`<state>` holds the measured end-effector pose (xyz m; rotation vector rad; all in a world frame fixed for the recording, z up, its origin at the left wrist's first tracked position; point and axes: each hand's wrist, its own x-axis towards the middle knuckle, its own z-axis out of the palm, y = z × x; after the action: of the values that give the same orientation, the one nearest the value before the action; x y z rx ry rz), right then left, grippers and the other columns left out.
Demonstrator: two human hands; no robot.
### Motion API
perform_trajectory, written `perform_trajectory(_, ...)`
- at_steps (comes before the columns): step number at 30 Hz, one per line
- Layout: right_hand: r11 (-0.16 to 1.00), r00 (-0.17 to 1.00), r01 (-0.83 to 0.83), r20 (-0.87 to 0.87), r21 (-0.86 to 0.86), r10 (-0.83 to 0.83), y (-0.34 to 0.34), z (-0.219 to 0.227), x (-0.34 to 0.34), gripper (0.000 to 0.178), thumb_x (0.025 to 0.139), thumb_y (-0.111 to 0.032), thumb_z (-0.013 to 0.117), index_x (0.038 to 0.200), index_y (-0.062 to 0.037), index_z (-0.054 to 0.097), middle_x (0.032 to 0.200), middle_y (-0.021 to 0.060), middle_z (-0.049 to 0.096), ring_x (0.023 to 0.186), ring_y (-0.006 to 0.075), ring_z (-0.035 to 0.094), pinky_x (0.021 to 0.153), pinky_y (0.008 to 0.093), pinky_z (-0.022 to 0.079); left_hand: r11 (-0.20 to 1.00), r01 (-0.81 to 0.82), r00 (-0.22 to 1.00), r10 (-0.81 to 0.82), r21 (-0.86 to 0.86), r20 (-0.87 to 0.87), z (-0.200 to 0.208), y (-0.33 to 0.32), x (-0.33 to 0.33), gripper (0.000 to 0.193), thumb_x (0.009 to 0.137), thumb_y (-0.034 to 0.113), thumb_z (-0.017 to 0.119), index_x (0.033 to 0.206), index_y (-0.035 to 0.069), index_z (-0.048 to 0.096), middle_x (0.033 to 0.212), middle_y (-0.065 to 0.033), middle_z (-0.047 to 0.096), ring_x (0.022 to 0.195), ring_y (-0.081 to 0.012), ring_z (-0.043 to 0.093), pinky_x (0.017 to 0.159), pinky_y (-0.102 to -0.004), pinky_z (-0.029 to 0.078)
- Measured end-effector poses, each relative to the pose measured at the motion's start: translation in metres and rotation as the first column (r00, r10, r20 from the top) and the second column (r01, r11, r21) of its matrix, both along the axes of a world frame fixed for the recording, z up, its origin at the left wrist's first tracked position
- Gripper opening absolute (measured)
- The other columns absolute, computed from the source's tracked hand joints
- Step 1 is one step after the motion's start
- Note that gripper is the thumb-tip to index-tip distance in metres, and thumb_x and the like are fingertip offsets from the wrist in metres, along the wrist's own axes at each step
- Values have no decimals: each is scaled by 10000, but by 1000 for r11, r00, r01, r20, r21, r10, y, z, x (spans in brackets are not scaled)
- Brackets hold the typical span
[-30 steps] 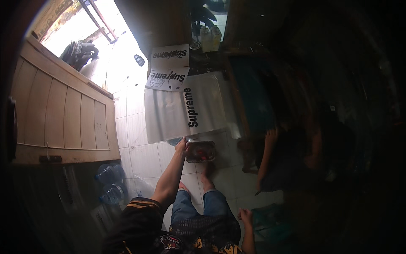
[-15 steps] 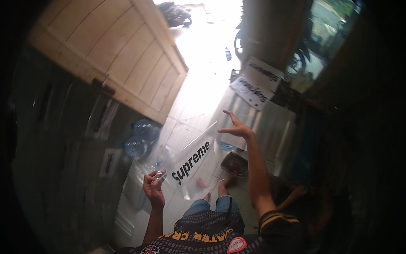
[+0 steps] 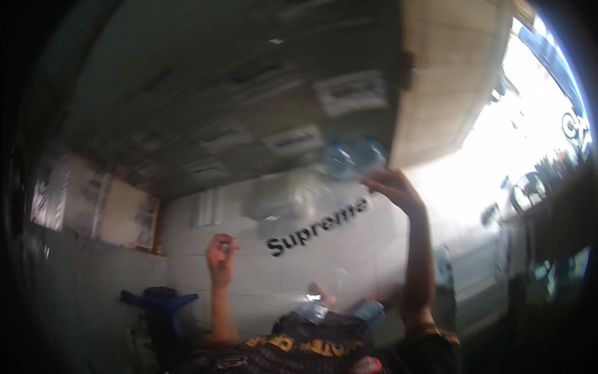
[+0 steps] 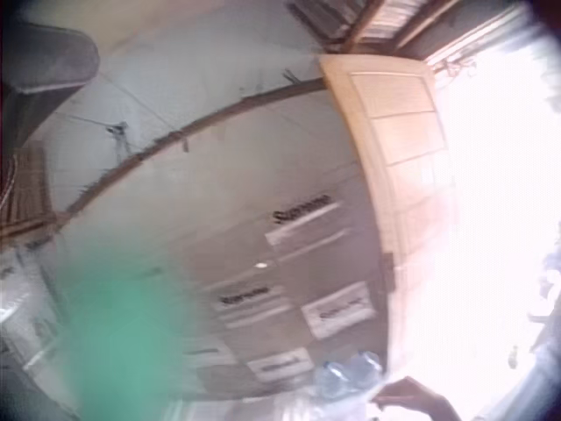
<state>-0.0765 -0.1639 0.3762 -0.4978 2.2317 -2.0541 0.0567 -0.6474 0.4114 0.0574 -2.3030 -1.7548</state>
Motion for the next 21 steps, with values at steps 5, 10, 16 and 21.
perform_trajectory(5,941,989,101,-67,-323,-129,-177,47,-40,262,897,-126,756,1073,10,619,855,92,696,800,173,691,722,293,557,957,-272,961,265,105,80,-19,-117,1,187,955,190,735,1016,14,725,863,3,684,796,-70,617,723,-248,516)
perform_trajectory(10,988,969,71,-225,-136,-101,-323,55,-104,193,978,-166,668,970,26,651,776,82,679,737,146,651,691,284,519,847,-478,867,497,233,-26,-17,-216,3,233,979,197,716,1104,4,759,1007,-55,736,885,-103,663,793,-251,538)
perform_trajectory(16,996,959,62,-273,-61,-77,-477,61,-163,93,906,-41,722,953,33,690,822,58,702,756,109,631,734,247,486,667,-734,659,745,130,-99,-22,-311,-14,194,981,131,704,1123,7,750,1068,-78,718,911,-120,678,765,-240,557)
perform_trajectory(21,984,991,-76,-123,-162,56,-580,42,-218,80,886,9,742,953,16,699,830,61,726,791,125,694,758,269,540,492,-866,492,870,90,-28,-40,-369,-36,185,971,90,699,1107,-28,742,964,-78,745,842,-121,677,749,-255,555)
